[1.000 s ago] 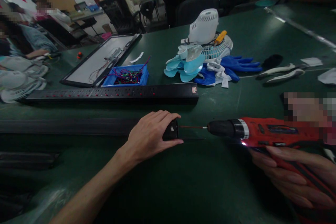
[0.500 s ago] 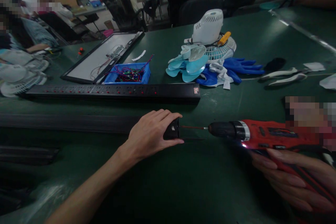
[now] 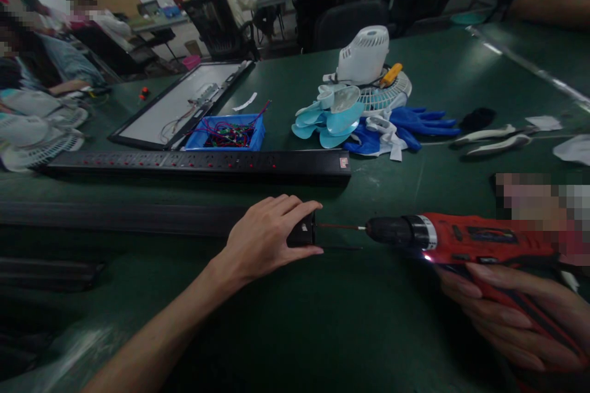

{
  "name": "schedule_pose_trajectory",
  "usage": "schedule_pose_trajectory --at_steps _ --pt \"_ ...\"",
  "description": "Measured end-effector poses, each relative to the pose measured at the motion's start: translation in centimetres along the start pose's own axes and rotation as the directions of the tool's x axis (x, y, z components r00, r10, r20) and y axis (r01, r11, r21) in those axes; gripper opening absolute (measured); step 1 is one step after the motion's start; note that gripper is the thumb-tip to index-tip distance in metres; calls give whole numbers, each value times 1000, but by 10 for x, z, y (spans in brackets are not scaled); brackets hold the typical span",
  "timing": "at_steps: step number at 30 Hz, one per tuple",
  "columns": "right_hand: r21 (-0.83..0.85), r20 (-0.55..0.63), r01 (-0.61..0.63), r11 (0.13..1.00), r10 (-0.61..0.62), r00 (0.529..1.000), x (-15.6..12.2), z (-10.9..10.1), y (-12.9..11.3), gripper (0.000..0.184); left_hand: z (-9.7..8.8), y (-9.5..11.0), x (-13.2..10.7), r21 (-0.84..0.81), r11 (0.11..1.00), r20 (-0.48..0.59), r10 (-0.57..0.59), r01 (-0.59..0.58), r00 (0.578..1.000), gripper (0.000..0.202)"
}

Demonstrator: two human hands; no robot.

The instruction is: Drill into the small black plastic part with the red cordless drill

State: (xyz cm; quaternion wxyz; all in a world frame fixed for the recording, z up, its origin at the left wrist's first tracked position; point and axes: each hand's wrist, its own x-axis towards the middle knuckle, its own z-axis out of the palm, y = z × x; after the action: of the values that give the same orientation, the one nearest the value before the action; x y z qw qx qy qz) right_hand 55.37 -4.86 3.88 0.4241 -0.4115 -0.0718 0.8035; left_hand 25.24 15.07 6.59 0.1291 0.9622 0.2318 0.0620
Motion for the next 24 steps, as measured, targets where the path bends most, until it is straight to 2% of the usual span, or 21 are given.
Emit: schedule_pose_trajectory --at_steps 5,14,19,24 --pt "-8 4 -6 1000 6 1000 -2 5 -1 36 0 0 0 5 1000 -8 -4 4 1000 67" --pt "-25 18 27 999 -26 999 -3 1 0 32 0 2 0 7 1000 -4 -5 5 1000 69" --pt "-45 -43 100 994 -102 994 -6 3 3 31 1 2 0 18 1000 -7 -6 6 1000 70" --pt "-89 -47 103 991 -108 993 -7 0 4 33 1 3 0 14 1000 -9 -10 11 1000 68"
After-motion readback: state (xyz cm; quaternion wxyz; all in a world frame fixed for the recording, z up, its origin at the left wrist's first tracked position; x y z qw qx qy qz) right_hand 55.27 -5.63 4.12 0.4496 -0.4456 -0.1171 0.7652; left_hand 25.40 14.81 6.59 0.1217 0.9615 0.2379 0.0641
